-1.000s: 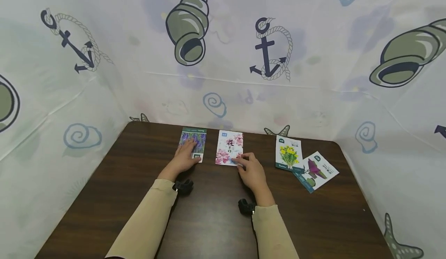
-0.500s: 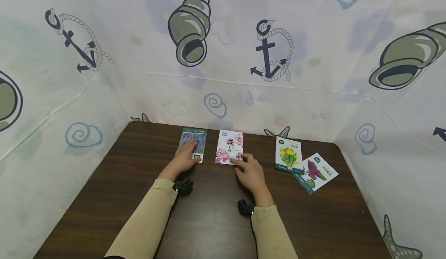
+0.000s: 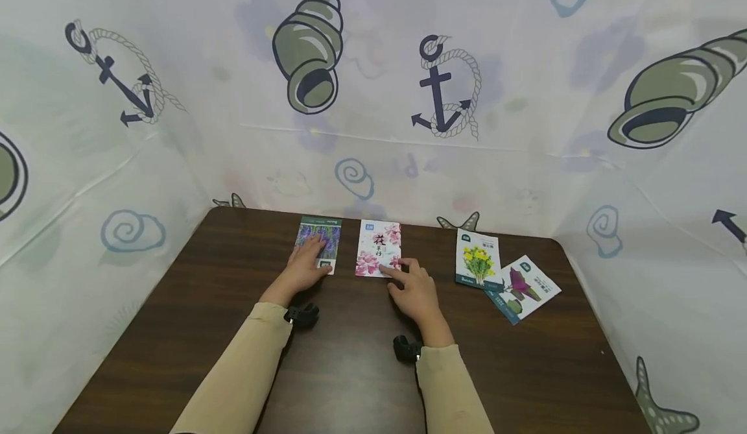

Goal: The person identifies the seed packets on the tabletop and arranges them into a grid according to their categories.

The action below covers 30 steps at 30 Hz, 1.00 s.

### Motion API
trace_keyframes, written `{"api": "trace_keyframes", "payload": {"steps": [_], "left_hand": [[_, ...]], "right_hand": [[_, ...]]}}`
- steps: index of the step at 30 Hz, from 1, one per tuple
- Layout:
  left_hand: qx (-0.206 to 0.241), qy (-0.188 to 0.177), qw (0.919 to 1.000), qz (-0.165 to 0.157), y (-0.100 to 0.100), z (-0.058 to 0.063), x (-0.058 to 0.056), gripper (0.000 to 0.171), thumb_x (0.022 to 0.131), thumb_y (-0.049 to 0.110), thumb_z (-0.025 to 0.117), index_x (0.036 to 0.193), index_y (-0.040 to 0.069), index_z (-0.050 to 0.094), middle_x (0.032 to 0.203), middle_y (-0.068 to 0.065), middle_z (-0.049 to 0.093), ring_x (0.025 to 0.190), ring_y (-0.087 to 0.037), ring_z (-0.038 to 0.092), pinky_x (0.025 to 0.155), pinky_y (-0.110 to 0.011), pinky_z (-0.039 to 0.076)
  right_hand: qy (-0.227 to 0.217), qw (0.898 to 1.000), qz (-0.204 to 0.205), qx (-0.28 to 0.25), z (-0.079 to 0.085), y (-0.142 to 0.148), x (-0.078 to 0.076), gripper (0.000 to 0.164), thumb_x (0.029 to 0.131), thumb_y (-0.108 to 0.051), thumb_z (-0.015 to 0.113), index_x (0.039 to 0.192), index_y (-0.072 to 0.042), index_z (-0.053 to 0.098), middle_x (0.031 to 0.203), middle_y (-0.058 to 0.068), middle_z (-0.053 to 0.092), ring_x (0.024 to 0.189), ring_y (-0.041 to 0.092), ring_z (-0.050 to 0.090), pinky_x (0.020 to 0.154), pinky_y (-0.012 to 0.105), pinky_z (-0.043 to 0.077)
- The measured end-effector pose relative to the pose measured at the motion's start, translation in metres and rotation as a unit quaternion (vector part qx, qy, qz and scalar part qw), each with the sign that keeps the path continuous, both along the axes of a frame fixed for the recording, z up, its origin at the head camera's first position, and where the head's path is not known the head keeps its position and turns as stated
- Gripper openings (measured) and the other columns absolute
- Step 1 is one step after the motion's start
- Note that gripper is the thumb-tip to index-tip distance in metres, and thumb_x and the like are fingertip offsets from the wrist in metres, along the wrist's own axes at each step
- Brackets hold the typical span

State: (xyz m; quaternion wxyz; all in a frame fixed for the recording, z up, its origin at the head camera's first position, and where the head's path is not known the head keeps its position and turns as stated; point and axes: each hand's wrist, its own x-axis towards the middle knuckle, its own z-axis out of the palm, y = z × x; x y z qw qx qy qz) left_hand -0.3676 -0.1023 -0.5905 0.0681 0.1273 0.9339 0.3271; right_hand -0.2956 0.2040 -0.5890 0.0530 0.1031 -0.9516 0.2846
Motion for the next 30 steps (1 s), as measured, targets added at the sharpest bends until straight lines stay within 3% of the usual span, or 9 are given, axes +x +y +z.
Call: {"api": "trace_keyframes", "payload": {"steps": [6,14,18,24,27,30], "left_hand": [[-0.021,0.02,0.9995,-0.011,0.001,0.005,-0.001,0.079,0.106,0.029,0.073,0.17,0.001,0.035,0.183,-0.02,0.018,0.172,-0.039,0.006,0.138,-0.064,0.0],[-0.033,0.029,0.9989,-0.012,0.001,0.004,0.0,0.077,0.107,0.029,0.072,0.169,0.001,0.037,0.182,-0.02,0.02,0.172,-0.04,0.008,0.138,-0.066,0.003],[-0.03,0.028,0.9991,-0.012,0.0,0.003,0.001,0.077,0.107,0.03,0.072,0.169,0.002,0.037,0.182,-0.02,0.02,0.172,-0.039,0.008,0.138,-0.065,0.003],[-0.022,0.028,0.9993,-0.009,-0.001,0.003,0.001,0.078,0.106,0.029,0.073,0.169,0.002,0.037,0.182,-0.019,0.02,0.172,-0.039,0.008,0.138,-0.065,0.003],[-0.025,0.028,0.9993,-0.009,0.0,0.003,0.001,0.078,0.106,0.03,0.073,0.17,0.003,0.037,0.182,-0.019,0.02,0.172,-0.038,0.008,0.138,-0.065,0.003],[-0.027,0.028,0.9992,-0.008,0.0,0.003,0.0,0.078,0.106,0.031,0.073,0.17,0.003,0.037,0.182,-0.019,0.02,0.172,-0.038,0.009,0.138,-0.064,0.003]], "right_hand": [[0.0,1.0,0.002,-0.001,0.002,0.002,-0.003,0.042,0.105,-0.023,0.075,0.145,-0.036,0.073,0.159,0.017,0.053,0.138,0.047,0.056,0.117,0.07,0.043],[-0.019,0.998,-0.013,-0.065,-0.002,0.005,-0.006,0.039,0.105,-0.02,0.072,0.141,-0.037,0.076,0.16,0.013,0.051,0.146,0.043,0.052,0.12,0.066,0.045],[-0.009,0.993,-0.018,-0.119,-0.004,0.007,-0.007,0.036,0.106,-0.015,0.071,0.139,-0.029,0.078,0.153,0.015,0.052,0.143,0.04,0.055,0.116,0.061,0.048],[0.036,0.973,-0.037,-0.224,-0.003,0.011,-0.008,0.027,0.106,-0.006,0.069,0.13,-0.01,0.081,0.134,0.018,0.057,0.116,0.034,0.059,0.096,0.047,0.05],[0.039,0.974,-0.052,-0.215,-0.003,0.012,-0.008,0.025,0.106,-0.009,0.07,0.128,-0.009,0.081,0.131,0.017,0.062,0.114,0.034,0.058,0.097,0.048,0.05],[0.019,0.983,-0.053,-0.177,-0.006,0.012,-0.009,0.027,0.106,-0.014,0.071,0.131,-0.014,0.08,0.133,0.013,0.066,0.122,0.033,0.055,0.104,0.052,0.047]]}}
